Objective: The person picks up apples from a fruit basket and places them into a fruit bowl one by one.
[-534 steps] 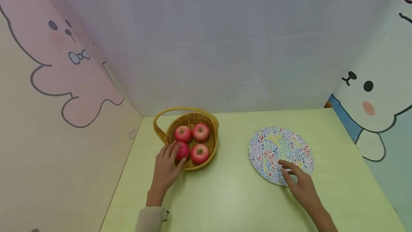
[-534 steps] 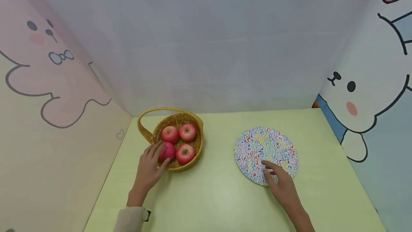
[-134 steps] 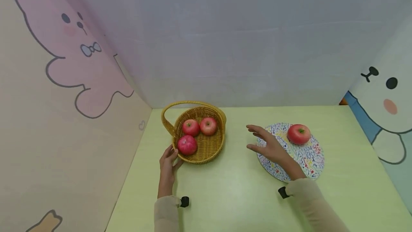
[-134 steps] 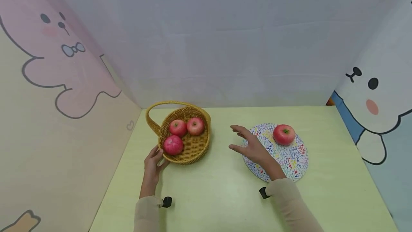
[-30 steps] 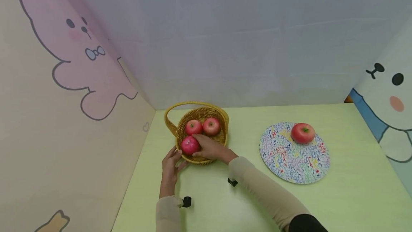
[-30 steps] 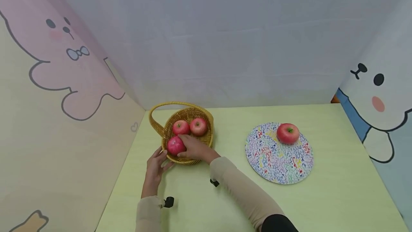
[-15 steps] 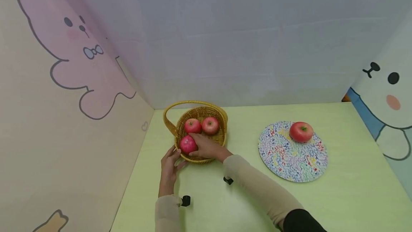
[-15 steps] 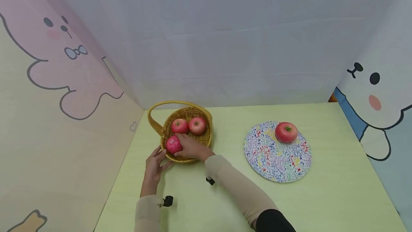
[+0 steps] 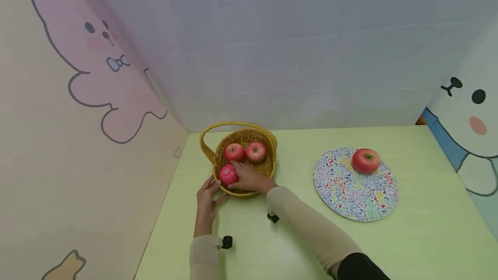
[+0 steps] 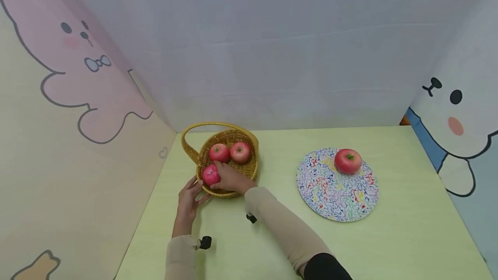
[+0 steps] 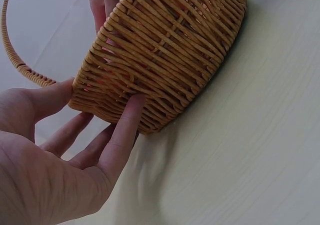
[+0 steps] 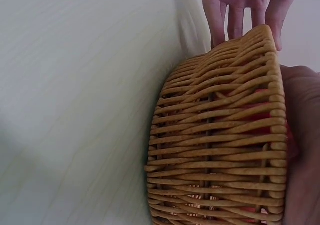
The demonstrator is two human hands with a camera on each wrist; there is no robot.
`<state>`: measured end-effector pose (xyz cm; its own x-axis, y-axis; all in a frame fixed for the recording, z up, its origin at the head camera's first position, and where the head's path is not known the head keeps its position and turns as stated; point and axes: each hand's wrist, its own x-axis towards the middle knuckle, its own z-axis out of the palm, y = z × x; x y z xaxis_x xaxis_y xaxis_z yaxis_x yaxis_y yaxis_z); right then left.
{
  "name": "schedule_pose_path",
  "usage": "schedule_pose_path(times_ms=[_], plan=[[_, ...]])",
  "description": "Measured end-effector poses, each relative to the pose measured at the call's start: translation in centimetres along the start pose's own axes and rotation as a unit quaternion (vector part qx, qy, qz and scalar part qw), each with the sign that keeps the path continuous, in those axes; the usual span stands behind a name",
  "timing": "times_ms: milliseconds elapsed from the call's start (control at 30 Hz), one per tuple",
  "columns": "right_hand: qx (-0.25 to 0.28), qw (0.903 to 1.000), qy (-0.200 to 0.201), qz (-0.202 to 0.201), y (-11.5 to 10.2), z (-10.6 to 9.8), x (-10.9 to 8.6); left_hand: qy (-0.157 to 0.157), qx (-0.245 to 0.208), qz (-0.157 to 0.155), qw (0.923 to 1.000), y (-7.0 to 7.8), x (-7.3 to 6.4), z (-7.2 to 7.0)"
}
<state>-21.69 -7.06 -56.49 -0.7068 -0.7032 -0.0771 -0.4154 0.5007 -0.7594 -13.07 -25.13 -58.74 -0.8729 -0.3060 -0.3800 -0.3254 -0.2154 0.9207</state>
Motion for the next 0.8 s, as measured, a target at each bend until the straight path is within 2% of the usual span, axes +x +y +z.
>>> schedule_pose_path(times_ms=[567,800], plan=[[0.021,0.9996,0.012,-0.012,0.05,-0.30,-0.15,0.009,0.001,0.000,1.0000,-0.01,0.08,0.19],[0.030,0.9988,0.037,-0.015,0.25,-0.75,-0.65,0.004,-0.002,0.000,1.0000,-0.09,-0.02,0.15]])
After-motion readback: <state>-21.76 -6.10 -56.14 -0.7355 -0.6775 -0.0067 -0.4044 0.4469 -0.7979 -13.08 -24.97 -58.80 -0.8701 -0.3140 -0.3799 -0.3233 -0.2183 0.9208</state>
